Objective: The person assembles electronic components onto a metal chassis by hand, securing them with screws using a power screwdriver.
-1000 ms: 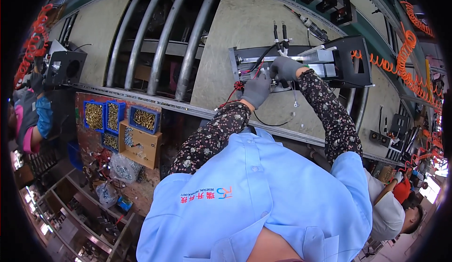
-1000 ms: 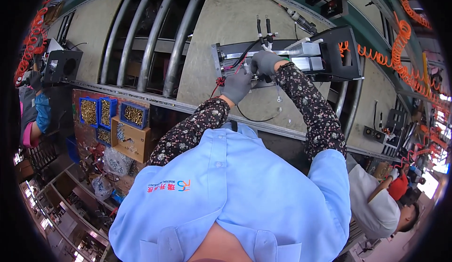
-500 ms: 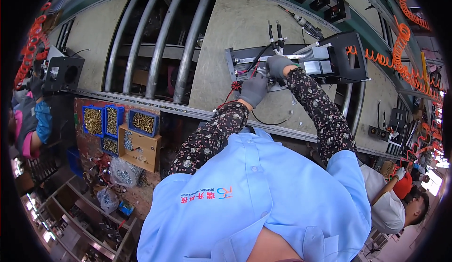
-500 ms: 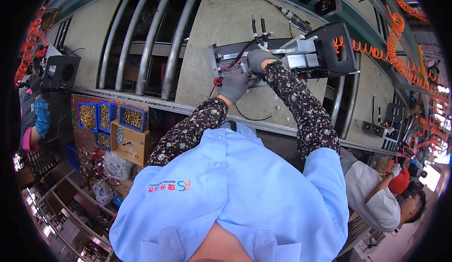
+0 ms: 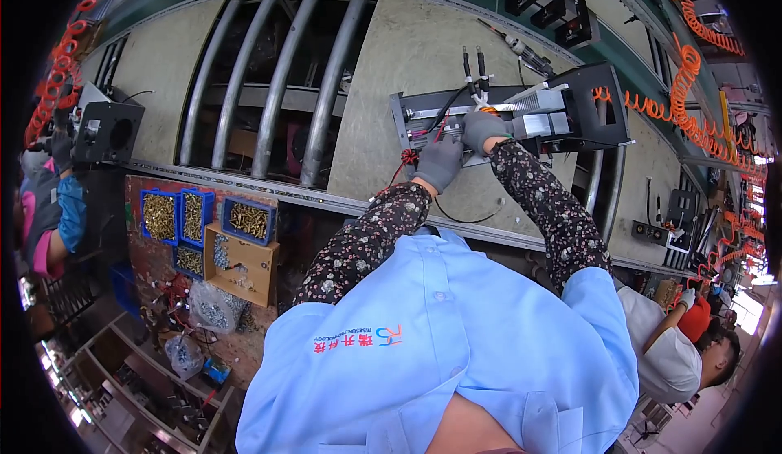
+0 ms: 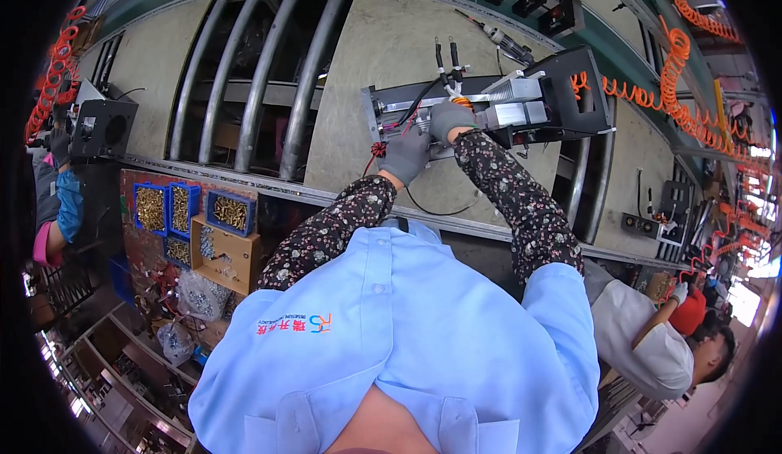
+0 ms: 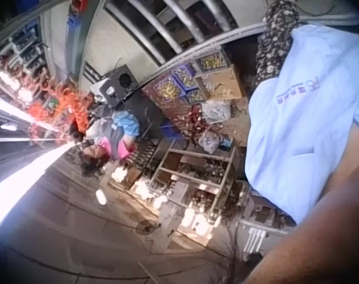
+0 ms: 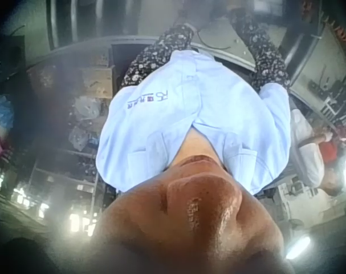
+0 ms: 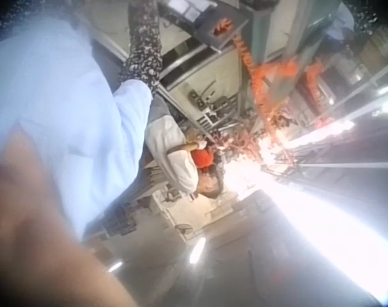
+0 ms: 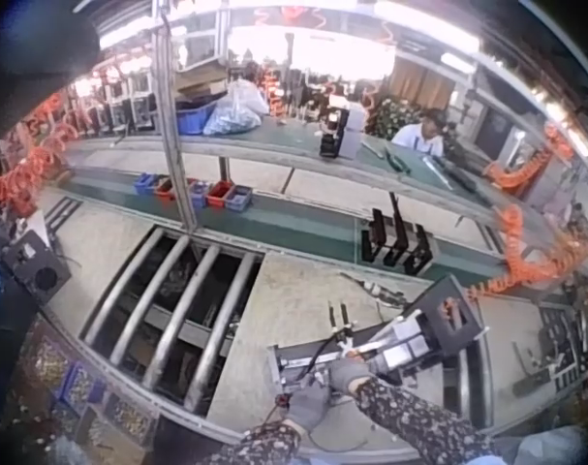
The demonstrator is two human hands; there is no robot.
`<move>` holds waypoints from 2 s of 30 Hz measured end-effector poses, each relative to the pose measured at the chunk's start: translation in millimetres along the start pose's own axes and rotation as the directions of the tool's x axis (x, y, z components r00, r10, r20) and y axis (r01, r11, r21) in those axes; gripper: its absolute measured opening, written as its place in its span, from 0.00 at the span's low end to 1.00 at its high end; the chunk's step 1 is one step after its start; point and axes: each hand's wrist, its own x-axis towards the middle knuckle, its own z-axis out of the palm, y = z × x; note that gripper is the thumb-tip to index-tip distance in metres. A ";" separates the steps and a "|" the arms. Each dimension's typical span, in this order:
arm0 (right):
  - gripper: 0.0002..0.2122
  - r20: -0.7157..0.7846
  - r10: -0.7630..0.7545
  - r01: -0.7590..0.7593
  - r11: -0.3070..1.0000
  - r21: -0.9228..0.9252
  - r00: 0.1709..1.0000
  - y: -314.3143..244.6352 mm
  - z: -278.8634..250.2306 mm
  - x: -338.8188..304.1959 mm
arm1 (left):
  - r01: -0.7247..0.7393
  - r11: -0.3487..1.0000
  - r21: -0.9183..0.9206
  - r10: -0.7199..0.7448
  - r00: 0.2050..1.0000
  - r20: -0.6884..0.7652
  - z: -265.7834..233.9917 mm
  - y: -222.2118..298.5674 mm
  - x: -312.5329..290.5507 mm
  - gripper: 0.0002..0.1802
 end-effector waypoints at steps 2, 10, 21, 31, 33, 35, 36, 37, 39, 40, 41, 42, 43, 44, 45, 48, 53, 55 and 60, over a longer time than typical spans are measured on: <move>0.14 0.042 -0.060 0.058 0.997 0.047 0.997 3.5 0.4 0.6 | -0.042 0.996 -0.083 0.036 0.997 -0.074 -3.0 0.3 -0.2 0.06; 0.15 0.099 -0.156 0.141 0.979 0.146 0.983 18.4 -6.6 3.0 | -0.007 1.000 -0.018 0.008 0.999 0.035 -0.6 -2.4 -0.5 0.07; 0.15 -0.234 0.019 0.078 0.913 0.400 0.972 19.2 -3.0 -11.2 | -0.016 1.000 -0.013 0.017 0.994 0.103 -4.3 -3.3 2.1 0.09; 0.14 -0.207 0.065 0.013 0.934 0.356 0.976 9.2 18.2 -20.4 | -0.027 0.999 -0.043 0.030 0.997 0.071 3.1 -7.0 -1.4 0.10; 0.14 -0.144 0.054 0.014 0.902 0.432 0.988 12.4 7.2 -21.7 | -0.020 0.998 -0.059 0.024 0.997 0.067 -0.7 -6.4 -1.6 0.14; 0.14 -0.115 0.035 0.018 0.902 0.432 0.993 16.9 -5.0 -28.4 | -0.070 0.995 -0.069 0.073 0.997 0.040 -4.3 -7.0 1.2 0.11; 0.14 -0.079 0.007 0.027 0.906 0.423 0.997 18.3 -6.5 -30.3 | -0.107 0.991 -0.084 0.108 0.994 0.008 -5.6 -4.8 1.5 0.10; 0.16 0.045 -0.202 0.170 0.911 0.377 0.978 20.4 -5.3 -26.4 | -0.053 0.996 -0.065 0.056 0.997 0.045 -5.3 -1.5 1.8 0.10; 0.16 -0.161 -0.316 0.354 0.835 0.422 0.935 41.3 -22.7 -24.0 | -0.037 0.997 -0.062 0.042 0.996 0.077 -7.6 -3.7 -0.7 0.10; 0.16 -0.356 -0.398 0.525 0.742 0.417 0.845 54.4 -36.4 -22.6 | -0.015 0.997 -0.071 0.022 0.994 0.104 -8.0 -5.4 -2.8 0.11; 0.16 -0.260 -0.308 0.394 0.820 0.416 0.915 84.5 -61.7 -1.2 | -0.008 0.996 -0.092 0.019 0.992 0.126 -12.2 0.4 -1.4 0.10; 0.15 -0.076 -0.277 0.279 0.834 0.476 0.958 66.9 -105.1 34.4 | 0.092 0.996 -0.009 -0.090 0.988 0.123 -23.9 -19.1 -18.2 0.10; 0.13 -0.078 0.037 0.027 0.725 0.688 0.996 119.0 -127.9 30.5 | 0.067 0.995 -0.078 -0.053 0.983 0.176 -27.8 5.5 -2.0 0.10; 0.12 -0.379 0.156 -0.049 0.959 0.279 0.912 152.3 -122.4 64.4 | 0.099 0.992 -0.081 -0.079 0.972 0.222 -29.3 11.8 3.1 0.10; 0.13 -0.344 0.172 -0.126 0.980 0.152 0.923 206.0 -99.7 105.9 | 0.070 0.992 -0.103 -0.045 0.972 0.230 -24.1 14.4 5.4 0.10; 0.12 -0.184 0.458 -0.392 0.867 0.307 0.870 211.5 -66.5 162.6 | 0.078 0.994 -0.079 -0.056 0.966 0.253 -22.2 0.3 -4.2 0.12; 0.14 -0.059 0.587 -0.546 0.782 0.301 0.808 208.6 -16.8 206.7 | 0.118 0.991 -0.057 -0.097 0.951 0.294 -30.0 7.9 0.6 0.12; 0.15 0.047 0.634 -0.611 0.720 0.328 0.772 212.8 -21.2 209.9 | 0.130 0.990 -0.055 -0.108 0.948 0.299 -29.8 8.8 2.6 0.12; 0.18 0.011 0.630 -0.600 0.733 0.320 0.776 228.3 -34.7 209.4 | 0.077 0.995 -0.065 -0.051 0.941 0.335 -27.8 6.9 5.5 0.12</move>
